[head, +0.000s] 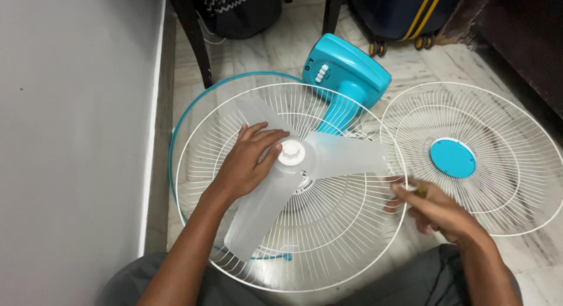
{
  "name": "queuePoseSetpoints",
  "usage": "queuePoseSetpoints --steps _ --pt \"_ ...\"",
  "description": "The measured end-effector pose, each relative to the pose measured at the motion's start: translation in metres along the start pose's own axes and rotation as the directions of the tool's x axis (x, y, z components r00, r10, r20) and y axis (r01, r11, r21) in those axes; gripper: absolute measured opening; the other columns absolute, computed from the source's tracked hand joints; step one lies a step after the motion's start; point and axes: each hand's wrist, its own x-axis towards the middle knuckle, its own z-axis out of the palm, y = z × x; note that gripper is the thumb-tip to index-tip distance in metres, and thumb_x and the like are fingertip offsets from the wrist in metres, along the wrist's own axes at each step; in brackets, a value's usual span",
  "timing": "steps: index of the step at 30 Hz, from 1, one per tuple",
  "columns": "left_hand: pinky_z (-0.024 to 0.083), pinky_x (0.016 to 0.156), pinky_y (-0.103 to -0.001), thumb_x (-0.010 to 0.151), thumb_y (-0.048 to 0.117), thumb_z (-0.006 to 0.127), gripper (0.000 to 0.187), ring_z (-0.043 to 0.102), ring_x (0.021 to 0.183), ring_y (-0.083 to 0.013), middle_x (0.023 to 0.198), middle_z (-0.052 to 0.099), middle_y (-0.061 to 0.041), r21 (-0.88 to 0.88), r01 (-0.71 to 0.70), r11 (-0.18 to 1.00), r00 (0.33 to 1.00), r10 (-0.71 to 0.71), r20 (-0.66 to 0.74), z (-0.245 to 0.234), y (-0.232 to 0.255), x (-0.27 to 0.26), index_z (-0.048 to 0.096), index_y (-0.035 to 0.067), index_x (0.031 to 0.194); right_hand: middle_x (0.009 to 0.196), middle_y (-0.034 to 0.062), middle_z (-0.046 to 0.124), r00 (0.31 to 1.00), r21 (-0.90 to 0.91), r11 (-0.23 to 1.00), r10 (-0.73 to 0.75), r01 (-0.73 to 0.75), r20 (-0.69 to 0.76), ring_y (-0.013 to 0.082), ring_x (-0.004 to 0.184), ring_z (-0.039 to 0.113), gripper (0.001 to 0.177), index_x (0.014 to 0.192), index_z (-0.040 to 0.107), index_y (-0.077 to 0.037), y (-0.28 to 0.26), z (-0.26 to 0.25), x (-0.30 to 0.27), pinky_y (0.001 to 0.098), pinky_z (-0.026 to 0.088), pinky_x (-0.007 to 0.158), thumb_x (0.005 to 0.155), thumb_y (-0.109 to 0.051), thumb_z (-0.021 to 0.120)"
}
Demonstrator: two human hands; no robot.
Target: The person disassembles a standing fan by removing the front grill, fan blades, and rear grill. They use a screwdriver to loosen screws and detach components, placing them aside on the floor.
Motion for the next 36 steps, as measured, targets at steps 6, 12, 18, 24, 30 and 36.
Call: queuePoseSetpoints --steps 6,12,18,24,30,36 --pt "0.003 0.125 -0.061 0.098 0.026 0.051 0.043 0.033 0.15 -0.0359 0.145 0.063 -0.006 0.034 -0.054 0.998 0.999 0.054 -0.006 0.004 0.0 0.002 0.065 0.018 0.137 0.074 0.0134 0.071 0.558 -0.418 0.766 -0.643 0.489 -0.525 0.0102 0.061 0.06 0.029 0.104 0.074 0.0 -0.022 0.031 -0.027 0.0266 0.046 0.053 0.093 -0.026 0.081" --pt "-0.003 0.121 -0.068 0.08 0.042 0.075 0.059 0.027 0.15 -0.0407 0.143 0.063 -0.005 0.084 -0.08 0.993 0.997 0.078 0.029 0.005 0.003 0.002 0.064 0.019 0.134 0.094 0.0095 0.079 0.453 -0.487 0.446 -0.884 0.751 -0.11 0.016 0.077 0.073 0.013 0.102 0.079 -0.006 -0.078 0.093 -0.025 0.0301 0.057 0.062 0.092 -0.013 0.076" --pt "-0.005 0.123 -0.07 0.079 0.055 0.08 0.069 0.041 0.148 -0.0288 0.143 0.065 -0.003 0.038 -0.088 0.995 0.996 0.087 0.029 0.007 0.006 0.002 0.065 0.02 0.137 0.099 0.0096 0.075 0.537 -0.47 0.479 -0.843 0.742 -0.011 0.0213 0.078 0.075 0.033 0.12 0.076 -0.01 -0.104 0.139 -0.022 0.0354 0.06 0.069 0.088 -0.021 0.078" --pt "0.004 0.127 -0.061 0.064 0.054 0.089 0.084 0.049 0.14 -0.0254 0.14 0.064 -0.006 -0.095 -0.038 0.995 0.991 0.049 0.123 0.0 0.003 0.009 0.065 0.019 0.137 0.088 0.0085 0.067 0.639 -0.454 0.581 -0.768 0.676 -0.032 0.0193 0.069 0.068 0.041 0.12 0.077 -0.015 -0.103 0.14 -0.011 0.0345 0.055 0.062 0.081 -0.026 0.083" --pt "0.008 0.127 -0.06 0.061 0.05 0.092 0.089 0.051 0.139 -0.0278 0.137 0.065 -0.007 -0.148 -0.046 0.988 0.992 0.064 0.113 0.001 0.006 0.013 0.063 0.018 0.139 0.086 0.0023 0.067 0.685 -0.429 0.653 -0.721 0.625 -0.099 0.0153 0.068 0.066 0.046 0.114 0.08 -0.017 -0.096 0.142 -0.001 0.0321 0.054 0.06 0.072 -0.033 0.089" --pt "0.011 0.127 -0.06 0.059 0.053 0.092 0.095 0.056 0.133 -0.0277 0.131 0.066 -0.008 -0.127 -0.035 0.991 0.994 0.047 0.094 0.005 0.014 0.011 0.061 0.018 0.142 0.084 0.0027 0.064 0.635 -0.403 0.643 -0.752 0.651 -0.176 0.0127 0.076 0.065 0.049 0.111 0.081 -0.014 -0.084 0.144 0.0 0.0299 0.053 0.064 0.068 -0.033 0.093"
